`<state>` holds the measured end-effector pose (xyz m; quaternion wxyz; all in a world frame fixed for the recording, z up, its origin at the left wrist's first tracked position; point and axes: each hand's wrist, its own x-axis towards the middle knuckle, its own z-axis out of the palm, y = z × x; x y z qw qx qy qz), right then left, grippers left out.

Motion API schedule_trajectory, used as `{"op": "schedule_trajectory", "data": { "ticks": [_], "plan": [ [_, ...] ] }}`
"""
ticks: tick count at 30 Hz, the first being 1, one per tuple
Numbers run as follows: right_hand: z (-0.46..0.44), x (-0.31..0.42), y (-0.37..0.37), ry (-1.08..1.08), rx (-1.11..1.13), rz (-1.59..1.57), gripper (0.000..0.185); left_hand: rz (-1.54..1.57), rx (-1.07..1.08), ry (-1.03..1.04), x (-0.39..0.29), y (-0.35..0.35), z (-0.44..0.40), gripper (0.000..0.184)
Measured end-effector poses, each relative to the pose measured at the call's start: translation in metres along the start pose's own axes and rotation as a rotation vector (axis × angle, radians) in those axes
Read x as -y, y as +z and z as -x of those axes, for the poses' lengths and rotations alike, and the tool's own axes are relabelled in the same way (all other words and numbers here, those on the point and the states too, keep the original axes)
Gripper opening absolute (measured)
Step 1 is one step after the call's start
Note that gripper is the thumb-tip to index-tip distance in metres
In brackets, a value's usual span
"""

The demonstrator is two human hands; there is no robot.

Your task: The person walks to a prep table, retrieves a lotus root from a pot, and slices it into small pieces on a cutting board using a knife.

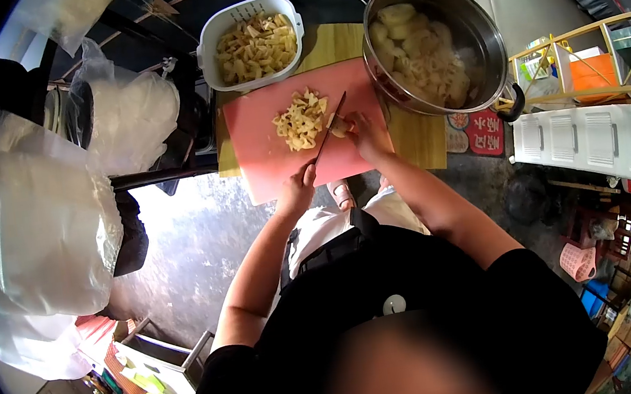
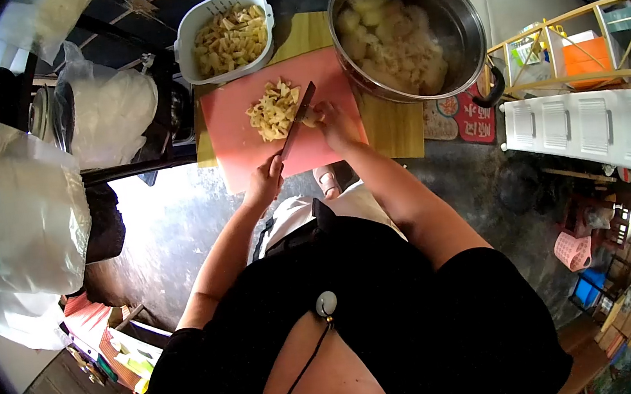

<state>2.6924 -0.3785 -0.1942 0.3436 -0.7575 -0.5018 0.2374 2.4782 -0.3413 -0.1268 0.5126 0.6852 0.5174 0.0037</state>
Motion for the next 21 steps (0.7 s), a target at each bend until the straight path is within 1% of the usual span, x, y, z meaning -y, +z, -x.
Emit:
{"op": "schedule_trajectory", "data": {
  "ticks": [1, 4, 5, 7, 8, 10, 11, 14, 15, 16, 18, 21],
  "plan": [
    [-0.001, 0.003, -0.002, -0.005, 0.004, 0.012, 0.031, -0.024, 0.035, -0.067, -0.005, -0.003, 0.001, 0.04],
    [-0.001, 0.0, -0.002, 0.005, 0.016, 0.022, 0.032, -0.221, -0.142, 0.171, -0.002, 0.006, 0.002, 0.038],
    [-0.001, -0.002, -0.001, 0.008, 0.02, 0.02, 0.032, -0.221, -0.133, 0.144, -0.002, 0.01, 0.005, 0.038],
    [-0.004, 0.003, 0.001, 0.075, 0.052, 0.155, 0.031, -0.259, -0.095, 0.078, -0.015, 0.013, 0.013, 0.037],
    [-0.006, 0.004, 0.001, 0.11, 0.065, 0.224, 0.031, -0.223, -0.116, 0.09, -0.013, 0.013, 0.011, 0.037],
    [-0.006, -0.003, 0.004, 0.086, 0.07, 0.154, 0.03, -0.147, -0.156, 0.111, 0.001, 0.019, 0.006, 0.038],
    [-0.005, -0.007, 0.007, 0.074, 0.074, 0.117, 0.029, -0.126, -0.292, 0.287, 0.016, 0.027, -0.001, 0.037],
    [-0.003, -0.016, 0.013, 0.078, 0.008, 0.053, 0.027, 0.68, 0.031, -0.259, 0.002, 0.007, 0.002, 0.037],
    [-0.003, -0.016, 0.012, 0.068, 0.012, 0.067, 0.028, 0.733, -0.044, -0.277, -0.013, 0.005, 0.006, 0.036],
    [-0.004, -0.017, 0.011, 0.057, 0.015, 0.082, 0.028, 0.651, 0.009, -0.219, -0.014, -0.005, 0.008, 0.034],
    [-0.005, -0.016, 0.009, 0.036, 0.011, 0.07, 0.028, 0.395, -0.038, -0.063, -0.018, -0.011, 0.01, 0.036],
    [-0.004, -0.013, 0.008, 0.037, 0.013, 0.031, 0.027, 0.141, -0.138, 0.27, -0.009, -0.001, 0.009, 0.039]
  ]
}}
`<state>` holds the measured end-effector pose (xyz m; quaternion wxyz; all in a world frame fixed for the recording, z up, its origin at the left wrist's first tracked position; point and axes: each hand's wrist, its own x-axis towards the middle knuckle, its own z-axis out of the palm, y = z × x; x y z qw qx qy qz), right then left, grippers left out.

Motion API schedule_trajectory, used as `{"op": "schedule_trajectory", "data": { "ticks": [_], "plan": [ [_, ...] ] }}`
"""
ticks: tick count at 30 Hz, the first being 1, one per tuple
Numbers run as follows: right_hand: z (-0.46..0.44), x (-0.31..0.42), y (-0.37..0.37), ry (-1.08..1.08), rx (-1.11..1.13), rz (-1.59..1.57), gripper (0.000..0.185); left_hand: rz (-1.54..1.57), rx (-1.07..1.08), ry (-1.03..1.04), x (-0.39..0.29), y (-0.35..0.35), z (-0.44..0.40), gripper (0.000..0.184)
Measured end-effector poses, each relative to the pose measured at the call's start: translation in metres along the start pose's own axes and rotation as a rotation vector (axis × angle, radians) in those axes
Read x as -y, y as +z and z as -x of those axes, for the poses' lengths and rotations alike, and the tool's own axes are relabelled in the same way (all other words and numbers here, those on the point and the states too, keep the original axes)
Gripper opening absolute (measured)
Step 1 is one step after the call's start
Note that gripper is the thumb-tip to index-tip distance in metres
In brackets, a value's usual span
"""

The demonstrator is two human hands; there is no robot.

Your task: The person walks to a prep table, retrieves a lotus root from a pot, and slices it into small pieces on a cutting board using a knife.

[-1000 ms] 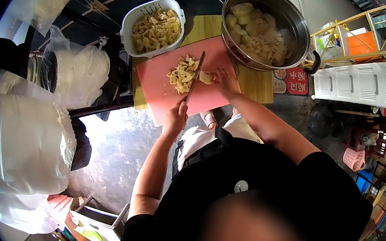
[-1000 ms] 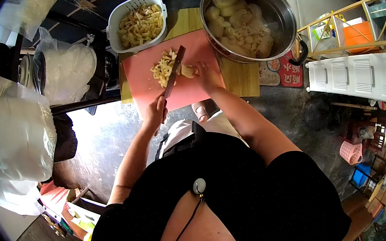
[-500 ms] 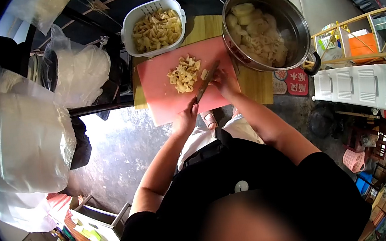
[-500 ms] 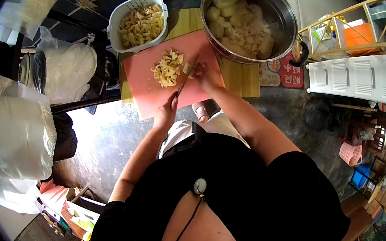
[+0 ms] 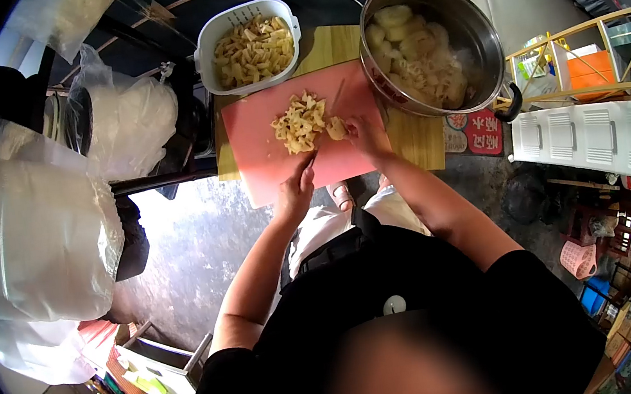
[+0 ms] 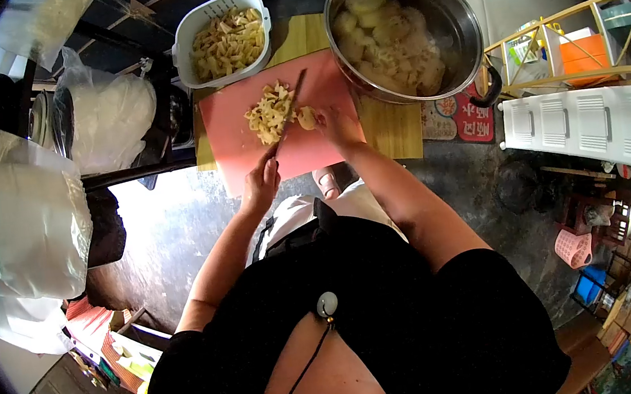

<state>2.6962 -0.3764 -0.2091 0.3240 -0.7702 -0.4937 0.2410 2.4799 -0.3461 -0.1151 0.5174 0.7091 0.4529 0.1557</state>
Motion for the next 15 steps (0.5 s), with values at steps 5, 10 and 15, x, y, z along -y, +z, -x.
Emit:
{"op": "schedule_trajectory", "data": {
  "ticks": [5, 10, 15],
  "plan": [
    [-0.002, 0.008, -0.005, 0.04, 0.029, 0.119, 0.027, -0.239, 0.159, -0.232, 0.017, 0.013, -0.013, 0.037],
    [0.0, -0.03, 0.023, 0.028, -0.001, -0.407, 0.024, -0.494, -0.031, 0.2, 0.031, 0.029, 0.002, 0.037],
    [0.003, 0.024, -0.019, -0.025, 0.141, 0.101, 0.031, 0.123, 0.174, -0.298, 0.013, 0.02, -0.002, 0.04]
  ]
}}
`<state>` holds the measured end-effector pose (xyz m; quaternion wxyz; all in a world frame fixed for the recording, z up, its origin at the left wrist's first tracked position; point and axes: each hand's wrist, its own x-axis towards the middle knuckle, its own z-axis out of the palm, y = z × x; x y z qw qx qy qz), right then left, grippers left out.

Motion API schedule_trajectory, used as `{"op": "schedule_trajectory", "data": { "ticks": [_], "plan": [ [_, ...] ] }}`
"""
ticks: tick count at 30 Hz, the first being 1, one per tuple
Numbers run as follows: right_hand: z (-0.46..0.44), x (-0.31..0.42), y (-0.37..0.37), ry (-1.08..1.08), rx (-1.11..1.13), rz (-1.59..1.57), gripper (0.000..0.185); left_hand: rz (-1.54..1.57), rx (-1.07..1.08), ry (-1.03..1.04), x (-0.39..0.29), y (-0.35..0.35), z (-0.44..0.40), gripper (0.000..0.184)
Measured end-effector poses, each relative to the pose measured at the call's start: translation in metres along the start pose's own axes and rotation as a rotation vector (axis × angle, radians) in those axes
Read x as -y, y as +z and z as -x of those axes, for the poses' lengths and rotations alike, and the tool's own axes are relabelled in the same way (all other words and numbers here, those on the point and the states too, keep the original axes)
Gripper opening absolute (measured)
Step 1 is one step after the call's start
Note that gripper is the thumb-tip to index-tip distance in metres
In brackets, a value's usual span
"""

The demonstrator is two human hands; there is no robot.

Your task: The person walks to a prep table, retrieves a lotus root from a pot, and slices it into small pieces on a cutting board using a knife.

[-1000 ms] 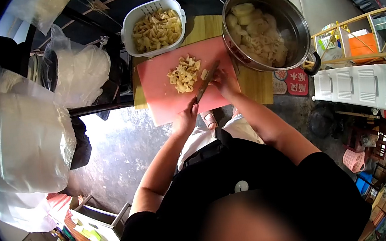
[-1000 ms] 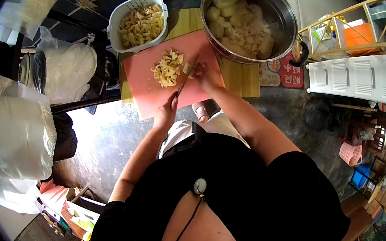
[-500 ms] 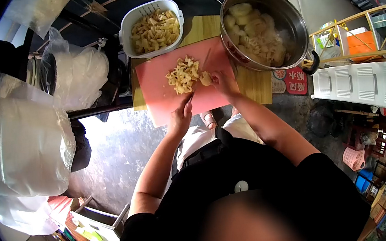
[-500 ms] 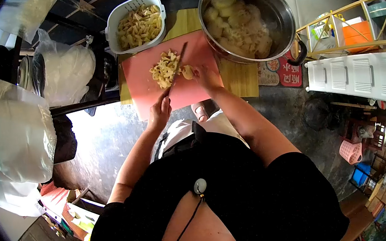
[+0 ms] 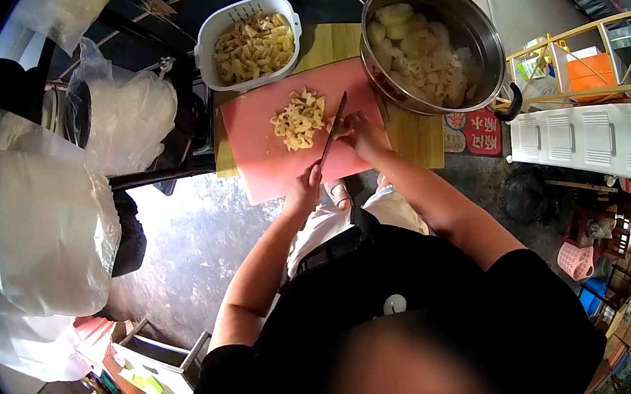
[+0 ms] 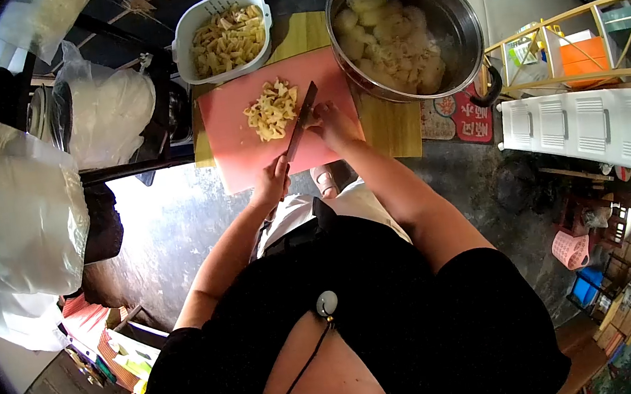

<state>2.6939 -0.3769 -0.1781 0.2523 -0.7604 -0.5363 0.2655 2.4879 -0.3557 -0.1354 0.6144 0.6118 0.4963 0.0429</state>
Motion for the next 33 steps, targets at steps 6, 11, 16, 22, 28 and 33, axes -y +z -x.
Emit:
{"op": "schedule_trajectory", "data": {
  "ticks": [6, 11, 16, 22, 28, 33],
  "plan": [
    [-0.006, 0.003, 0.004, 0.108, 0.023, -0.02, 0.03, 0.233, 0.113, -0.178, 0.004, -0.016, -0.007, 0.037],
    [-0.013, -0.014, 0.01, 0.176, 0.073, -0.455, 0.029, 0.478, 0.163, -0.309, -0.002, -0.046, -0.005, 0.043],
    [-0.018, -0.039, 0.02, 0.081, -0.011, -0.33, 0.031, 0.405, -0.004, -0.213, -0.002, -0.057, 0.005, 0.038],
    [-0.017, -0.035, 0.026, 0.074, -0.074, -0.253, 0.029, -0.15, -0.095, 0.125, -0.029, -0.027, 0.016, 0.039],
    [-0.019, -0.032, 0.022, 0.015, -0.07, -0.035, 0.025, -0.378, -0.119, 0.177, 0.019, -0.004, -0.018, 0.041],
    [-0.008, -0.017, 0.01, 0.022, -0.145, -0.106, 0.028, 0.079, -0.045, -0.113, 0.01, -0.005, -0.013, 0.039]
  ]
}}
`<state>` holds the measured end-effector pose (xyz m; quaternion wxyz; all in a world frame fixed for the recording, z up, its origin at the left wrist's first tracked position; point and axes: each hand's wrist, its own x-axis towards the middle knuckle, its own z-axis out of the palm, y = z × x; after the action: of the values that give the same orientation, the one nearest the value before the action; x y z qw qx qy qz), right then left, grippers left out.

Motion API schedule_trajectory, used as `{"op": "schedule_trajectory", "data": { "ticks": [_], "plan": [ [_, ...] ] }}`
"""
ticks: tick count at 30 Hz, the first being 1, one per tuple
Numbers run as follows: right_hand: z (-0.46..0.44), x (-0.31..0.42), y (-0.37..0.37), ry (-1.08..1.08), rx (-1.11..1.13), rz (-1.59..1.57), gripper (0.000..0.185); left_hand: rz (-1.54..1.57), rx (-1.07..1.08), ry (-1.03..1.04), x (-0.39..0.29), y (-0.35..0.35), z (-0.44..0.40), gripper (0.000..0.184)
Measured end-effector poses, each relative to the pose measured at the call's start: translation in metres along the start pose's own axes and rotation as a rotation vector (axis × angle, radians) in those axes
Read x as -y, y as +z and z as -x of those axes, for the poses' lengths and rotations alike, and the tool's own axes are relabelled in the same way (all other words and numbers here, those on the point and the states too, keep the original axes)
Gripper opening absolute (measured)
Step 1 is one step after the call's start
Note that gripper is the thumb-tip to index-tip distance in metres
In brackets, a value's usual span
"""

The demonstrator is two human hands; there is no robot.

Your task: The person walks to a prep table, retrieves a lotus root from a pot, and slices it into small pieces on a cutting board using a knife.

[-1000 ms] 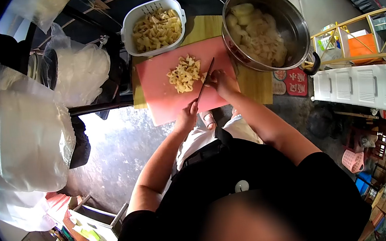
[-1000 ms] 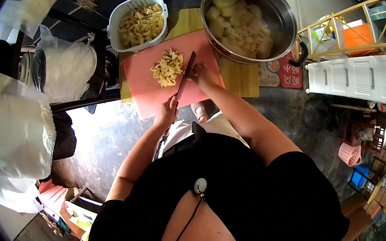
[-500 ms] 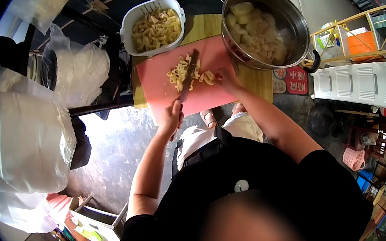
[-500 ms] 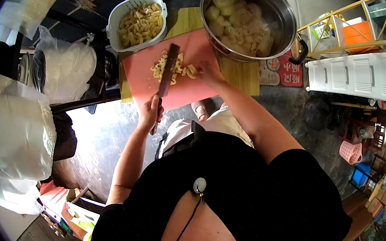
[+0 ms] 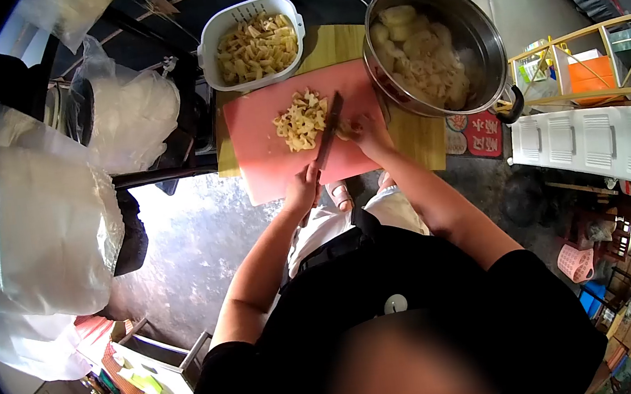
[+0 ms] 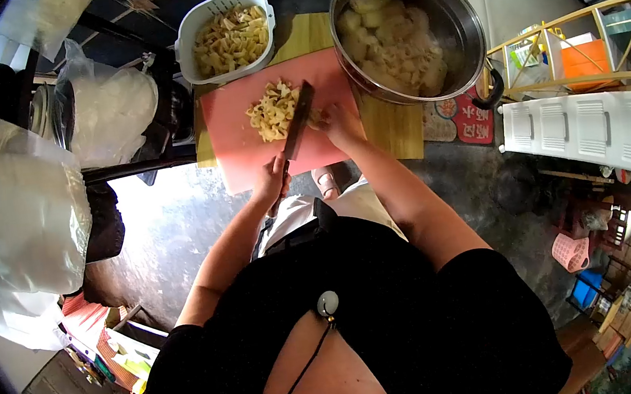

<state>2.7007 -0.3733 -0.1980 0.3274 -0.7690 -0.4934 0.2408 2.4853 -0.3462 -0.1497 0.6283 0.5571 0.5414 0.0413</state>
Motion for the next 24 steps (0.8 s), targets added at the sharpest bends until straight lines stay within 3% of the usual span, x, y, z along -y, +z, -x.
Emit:
{"op": "schedule_trajectory", "data": {
  "ticks": [2, 5, 9, 10, 14, 16, 20, 23, 24],
  "plan": [
    [0.003, -0.013, 0.006, 0.128, 0.037, -0.145, 0.031, 0.424, 0.041, -0.217, -0.002, 0.002, 0.003, 0.038],
    [0.007, -0.028, 0.01, 0.115, 0.059, -0.108, 0.032, 0.3, 0.068, -0.067, -0.017, -0.007, 0.017, 0.035],
    [0.007, -0.019, 0.009, 0.074, 0.009, -0.184, 0.028, -0.242, -0.1, 0.3, -0.019, -0.007, 0.024, 0.037],
    [0.007, -0.012, 0.005, 0.07, 0.003, -0.139, 0.027, -0.204, -0.046, 0.175, -0.023, -0.005, 0.023, 0.035],
    [0.004, -0.01, 0.001, -0.09, -0.015, 0.013, 0.026, -0.483, -0.078, 0.281, -0.006, 0.004, 0.003, 0.037],
    [0.006, -0.013, 0.009, 0.013, -0.035, -0.054, 0.026, -0.523, -0.094, 0.208, -0.013, 0.008, 0.01, 0.036],
    [0.014, 0.012, 0.002, 0.046, -0.142, 0.047, 0.024, -0.503, -0.275, 0.541, 0.025, 0.022, -0.006, 0.038],
    [0.015, 0.002, 0.003, 0.062, -0.112, 0.094, 0.025, 0.173, 0.087, -0.043, 0.008, 0.007, 0.001, 0.037],
    [0.013, -0.006, 0.004, 0.101, -0.063, -0.03, 0.025, 0.331, 0.039, -0.057, 0.004, 0.009, 0.004, 0.035]
  ]
}}
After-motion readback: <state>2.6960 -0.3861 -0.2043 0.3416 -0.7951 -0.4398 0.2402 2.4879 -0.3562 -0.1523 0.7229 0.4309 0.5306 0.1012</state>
